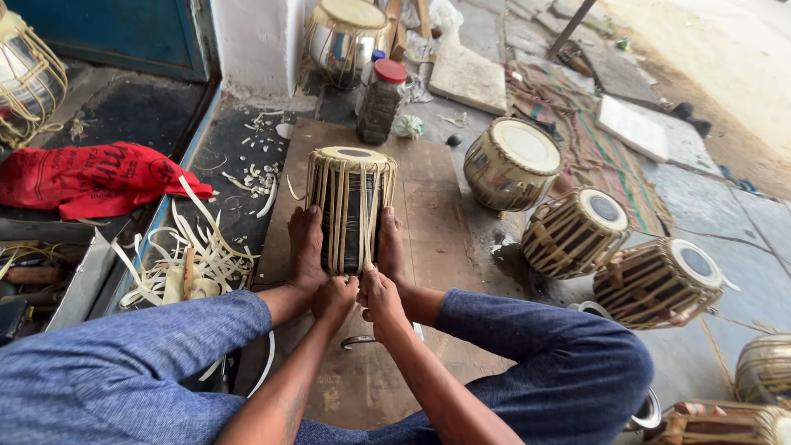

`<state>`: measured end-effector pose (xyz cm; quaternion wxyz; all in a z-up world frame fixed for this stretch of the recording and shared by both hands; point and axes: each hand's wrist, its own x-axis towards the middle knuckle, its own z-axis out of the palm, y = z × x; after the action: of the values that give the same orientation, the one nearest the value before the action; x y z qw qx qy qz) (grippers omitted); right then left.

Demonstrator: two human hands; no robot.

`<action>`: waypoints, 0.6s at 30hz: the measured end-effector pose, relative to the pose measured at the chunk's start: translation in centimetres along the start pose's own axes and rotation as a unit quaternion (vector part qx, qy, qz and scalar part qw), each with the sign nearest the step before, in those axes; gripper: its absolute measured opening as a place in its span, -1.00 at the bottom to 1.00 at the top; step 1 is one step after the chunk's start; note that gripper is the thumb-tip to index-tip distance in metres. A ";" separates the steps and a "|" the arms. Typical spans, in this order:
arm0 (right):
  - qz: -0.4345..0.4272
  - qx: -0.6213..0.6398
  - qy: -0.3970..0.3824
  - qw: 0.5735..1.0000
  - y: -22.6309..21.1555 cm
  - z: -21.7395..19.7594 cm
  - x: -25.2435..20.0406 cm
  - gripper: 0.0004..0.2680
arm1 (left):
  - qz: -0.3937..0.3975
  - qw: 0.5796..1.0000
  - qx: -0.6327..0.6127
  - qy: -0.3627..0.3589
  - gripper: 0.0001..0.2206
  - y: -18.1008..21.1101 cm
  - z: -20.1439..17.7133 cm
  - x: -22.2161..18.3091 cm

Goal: The person is repairing or assembling a drum by hand and with a small hammer, using their feet to hold the drum steady while they pull and tighten leather or fiber straps through the drum's casing.

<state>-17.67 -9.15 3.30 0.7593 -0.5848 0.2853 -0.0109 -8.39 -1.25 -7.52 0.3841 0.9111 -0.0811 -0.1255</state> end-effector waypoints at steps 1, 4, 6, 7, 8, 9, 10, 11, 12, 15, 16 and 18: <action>0.000 -0.020 0.007 1.000 0.2 0.0 -0.3 -0.69 | 0.005 1.000 0.004 -0.013 -0.54 -0.1 -0.2 0.1; -0.024 -0.046 -0.004 0.999 0.6 0.3 -0.6 -0.68 | 0.037 0.991 0.092 -0.092 -0.42 1.3 -2.3 2.0; -0.051 -0.082 -0.035 0.995 1.1 -0.1 -0.5 -0.72 | 0.042 0.988 0.034 -0.146 -0.37 2.8 -4.1 2.6; -0.068 -0.111 -0.057 0.990 1.4 -0.3 -0.4 -0.76 | 0.024 0.967 -0.185 -0.176 -0.37 3.8 -5.0 2.9; -0.086 -0.136 -0.078 0.984 1.7 -0.4 -0.1 -0.80 | -0.004 0.907 -0.362 -0.213 -0.38 4.7 -6.0 3.0; -0.076 -0.112 -0.103 0.985 1.6 -0.8 0.6 -0.88 | -0.017 0.852 -0.467 -0.236 -0.38 5.8 -6.8 2.7; -0.065 -0.087 -0.128 0.986 1.1 -1.5 1.5 -0.90 | -0.004 0.839 -0.496 -0.224 -0.39 6.6 -7.3 1.8; -0.055 -0.062 -0.154 0.985 1.0 -2.3 1.8 -0.84 | 0.008 0.827 -0.522 -0.207 -0.39 7.2 -7.6 0.6; -0.094 -0.057 -0.182 0.977 -0.1 -2.8 3.0 -0.84 | 0.038 0.829 -0.532 -0.169 -0.41 7.9 -8.2 0.0; -0.378 -0.345 -0.024 0.859 -3.7 -2.6 7.0 -0.83 | -0.008 0.871 -0.475 -0.122 -0.45 8.5 -9.6 -2.7; -0.386 -0.340 0.002 0.858 -4.4 -2.1 8.1 -0.80 | -0.005 0.875 -0.472 -0.104 -0.51 8.5 -9.6 -3.3; -0.403 -0.330 0.055 0.852 -5.1 -1.1 10.1 -0.66 | 0.003 0.882 -0.466 -0.067 -0.62 8.7 -8.9 -4.3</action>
<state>-8.07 -15.25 3.47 0.4338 -0.8633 0.0527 -0.2527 -10.33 -0.17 5.46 0.7585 0.6162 -0.0418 -0.2080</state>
